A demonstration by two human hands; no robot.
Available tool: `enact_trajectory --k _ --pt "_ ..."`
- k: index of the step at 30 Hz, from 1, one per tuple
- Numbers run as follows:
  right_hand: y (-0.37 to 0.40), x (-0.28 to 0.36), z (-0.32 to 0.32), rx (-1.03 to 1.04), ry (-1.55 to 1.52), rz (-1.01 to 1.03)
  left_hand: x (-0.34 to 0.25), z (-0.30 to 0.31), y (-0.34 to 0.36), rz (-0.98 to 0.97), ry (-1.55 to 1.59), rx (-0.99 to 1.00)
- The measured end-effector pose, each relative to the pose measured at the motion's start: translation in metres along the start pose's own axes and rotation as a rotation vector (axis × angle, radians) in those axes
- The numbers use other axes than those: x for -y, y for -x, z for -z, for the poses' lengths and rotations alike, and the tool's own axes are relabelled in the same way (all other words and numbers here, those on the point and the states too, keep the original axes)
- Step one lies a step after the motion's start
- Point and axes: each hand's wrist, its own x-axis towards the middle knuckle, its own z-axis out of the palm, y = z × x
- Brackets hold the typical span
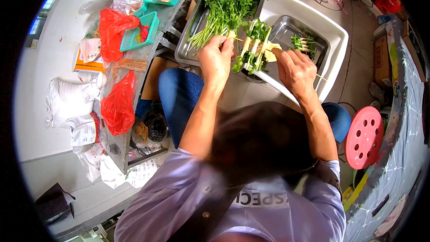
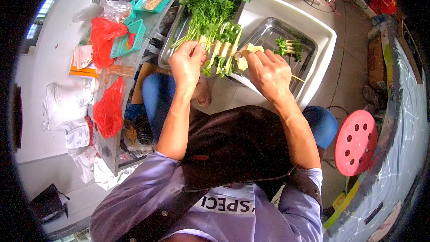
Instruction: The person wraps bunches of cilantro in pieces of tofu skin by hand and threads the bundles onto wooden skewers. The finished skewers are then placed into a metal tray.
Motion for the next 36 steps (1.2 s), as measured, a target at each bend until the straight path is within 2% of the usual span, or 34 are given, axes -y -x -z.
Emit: enact_trajectory --k 5,11,14,18,20,21,22,24,26,27,31,34,36 --pt "0.001 0.003 -0.001 0.003 0.003 0.000 0.010 -0.002 -0.001 -0.102 -0.112 -0.032" --pt "0.001 0.005 -0.005 -0.020 -0.016 0.015 -0.006 -0.004 0.009 -0.098 -0.243 -0.022" --pt "0.002 0.005 -0.003 -0.005 -0.007 0.006 -0.005 -0.011 0.013 -0.099 -0.182 -0.056" --pt "0.001 0.003 -0.001 0.005 -0.010 -0.041 -0.004 -0.013 0.011 -0.080 -0.056 0.007" --pt "0.006 -0.014 -0.008 0.004 0.028 -0.081 -0.003 -0.011 0.008 -0.087 -0.150 0.095" --pt "0.010 -0.024 -0.010 0.007 0.050 -0.104 0.001 -0.012 0.008 -0.054 -0.096 0.112" --pt "0.011 -0.032 -0.006 0.082 0.066 -0.258 0.005 -0.013 0.008 -0.021 -0.042 0.129" --pt "0.019 -0.058 -0.014 0.071 0.119 -0.503 0.010 -0.013 0.007 -0.009 -0.063 0.163" --pt "0.032 -0.081 -0.019 0.174 0.166 -0.740 0.016 -0.013 0.008 0.061 -0.024 0.217" --pt "0.035 -0.091 -0.021 0.300 0.171 -0.892 0.020 -0.013 0.009 0.054 -0.034 0.229" --pt "0.061 -0.123 -0.052 0.279 0.112 -1.033 0.029 -0.015 0.010 0.045 -0.044 0.279" --pt "0.072 -0.133 -0.065 0.341 0.134 -1.001 0.028 -0.011 0.011 0.094 -0.025 0.281" --pt "0.081 -0.134 -0.073 0.431 0.166 -1.054 0.034 -0.009 0.010 0.106 -0.040 0.278"
